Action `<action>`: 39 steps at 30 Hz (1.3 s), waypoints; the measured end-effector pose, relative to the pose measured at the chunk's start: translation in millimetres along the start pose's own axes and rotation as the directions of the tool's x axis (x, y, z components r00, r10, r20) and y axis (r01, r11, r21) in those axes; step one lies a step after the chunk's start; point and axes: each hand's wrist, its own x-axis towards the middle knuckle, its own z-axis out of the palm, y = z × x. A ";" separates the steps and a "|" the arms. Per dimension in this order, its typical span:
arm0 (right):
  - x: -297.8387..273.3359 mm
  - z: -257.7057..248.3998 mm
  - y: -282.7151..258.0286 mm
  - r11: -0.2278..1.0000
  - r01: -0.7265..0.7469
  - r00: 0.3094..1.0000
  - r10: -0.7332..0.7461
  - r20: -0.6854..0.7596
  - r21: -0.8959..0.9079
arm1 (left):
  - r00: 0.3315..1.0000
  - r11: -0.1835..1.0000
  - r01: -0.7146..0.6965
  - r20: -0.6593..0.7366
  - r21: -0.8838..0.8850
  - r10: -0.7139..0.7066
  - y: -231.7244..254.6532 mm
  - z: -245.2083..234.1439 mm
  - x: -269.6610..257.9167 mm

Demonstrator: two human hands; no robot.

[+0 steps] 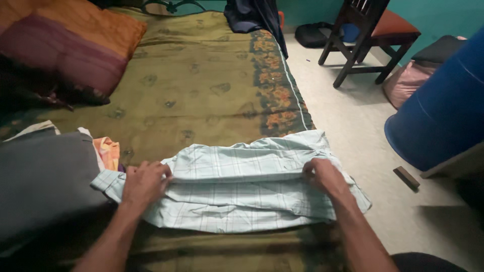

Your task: The person unfolds a button-down shirt on a bed, smooths it out, and then buttons several buttons on the front of the shirt.

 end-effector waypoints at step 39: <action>31.9 -5.2 16.9 0.928 0.357 0.912 -0.371 0.173 0.104 | 0.987 0.972 -0.002 -0.158 -0.237 -0.037 -33.3 33.9 67.6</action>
